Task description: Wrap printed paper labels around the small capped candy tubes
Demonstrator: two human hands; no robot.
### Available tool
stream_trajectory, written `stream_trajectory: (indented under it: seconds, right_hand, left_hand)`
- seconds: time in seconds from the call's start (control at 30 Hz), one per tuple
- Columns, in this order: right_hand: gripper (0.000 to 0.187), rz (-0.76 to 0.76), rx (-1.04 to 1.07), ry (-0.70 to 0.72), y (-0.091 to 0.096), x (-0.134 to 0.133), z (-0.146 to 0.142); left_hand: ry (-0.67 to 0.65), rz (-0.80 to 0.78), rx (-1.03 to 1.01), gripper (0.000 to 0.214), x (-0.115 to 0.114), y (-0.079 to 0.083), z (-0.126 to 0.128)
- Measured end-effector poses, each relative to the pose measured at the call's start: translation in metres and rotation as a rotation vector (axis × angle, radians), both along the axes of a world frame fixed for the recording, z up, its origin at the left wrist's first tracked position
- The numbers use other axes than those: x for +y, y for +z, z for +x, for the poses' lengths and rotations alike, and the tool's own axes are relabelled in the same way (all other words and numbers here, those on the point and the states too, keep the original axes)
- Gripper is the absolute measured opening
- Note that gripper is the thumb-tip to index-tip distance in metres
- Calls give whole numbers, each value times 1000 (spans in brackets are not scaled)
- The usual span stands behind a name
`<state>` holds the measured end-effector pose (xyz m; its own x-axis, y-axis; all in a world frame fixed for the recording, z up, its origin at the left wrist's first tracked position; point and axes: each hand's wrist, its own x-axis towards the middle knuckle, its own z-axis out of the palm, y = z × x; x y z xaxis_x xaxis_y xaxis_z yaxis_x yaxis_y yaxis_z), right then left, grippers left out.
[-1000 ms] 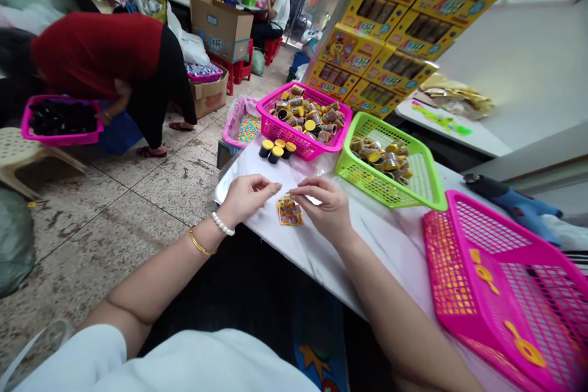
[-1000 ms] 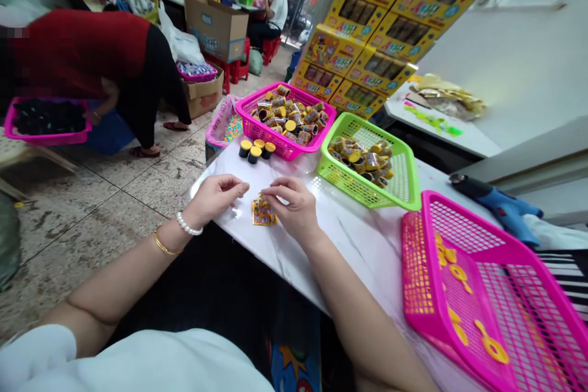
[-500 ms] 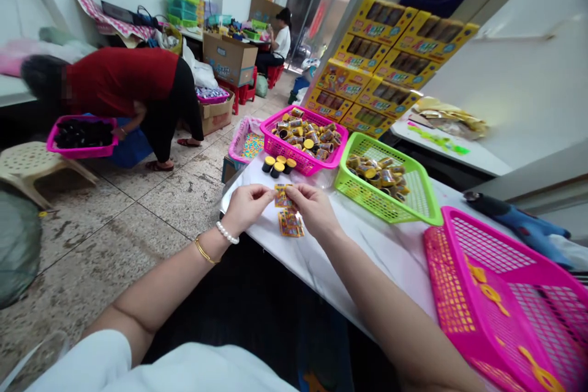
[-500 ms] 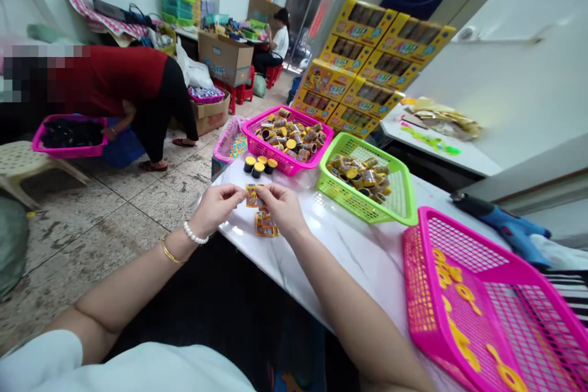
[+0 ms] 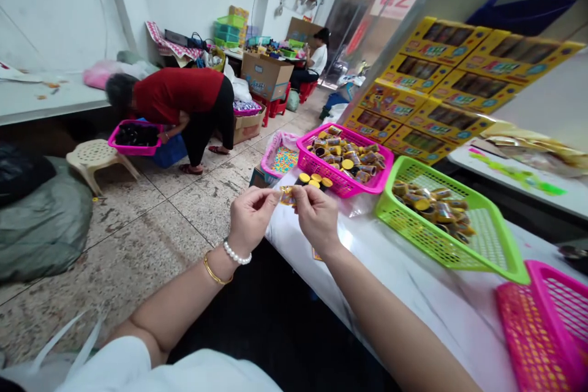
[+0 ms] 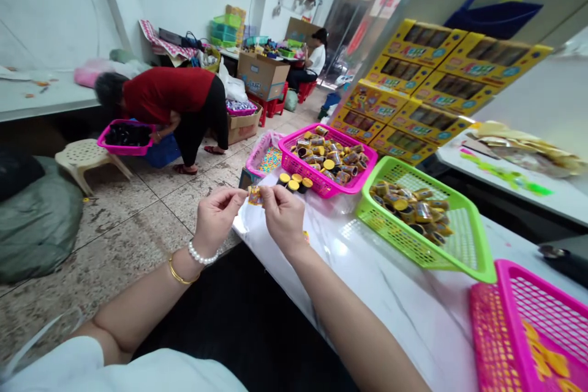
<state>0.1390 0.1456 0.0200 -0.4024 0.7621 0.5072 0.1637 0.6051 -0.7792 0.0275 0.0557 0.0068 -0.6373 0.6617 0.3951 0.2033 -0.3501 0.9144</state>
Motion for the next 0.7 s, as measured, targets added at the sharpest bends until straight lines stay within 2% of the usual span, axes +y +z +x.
stream_trajectory:
  seconds: [0.13,0.23,0.33,0.43,0.5,0.63,0.7]
  right_hand:
    - [43,202,-45,-22,-7,-3,3]
    - [41,309,-72,-24,-11,-5,3]
    - [38,303,-101,54,-14,-5,1]
    - [45,262,-207,84,-13,9,1]
    - [45,315,-342,-58,-11,28,4]
    - [37,385,-774,-481,-12,69,9]
    - [37,357,-948,-561,-16,80,9]
  left_hand:
    - [0,8,-52,14,1,-4,-1]
    - [-97,-34,-138,15,2,-9,-3]
    - [-230,-123,-320,26,3,-12,-7]
    - [-283,-235,-547,37,2,-11,-14]
    - [-285,-245,-626,42,2,-10,-19]
    - [-226,-202,-648,60,6,-14,-23]
    - [-196,-209,-596,58,8,-20,-21]
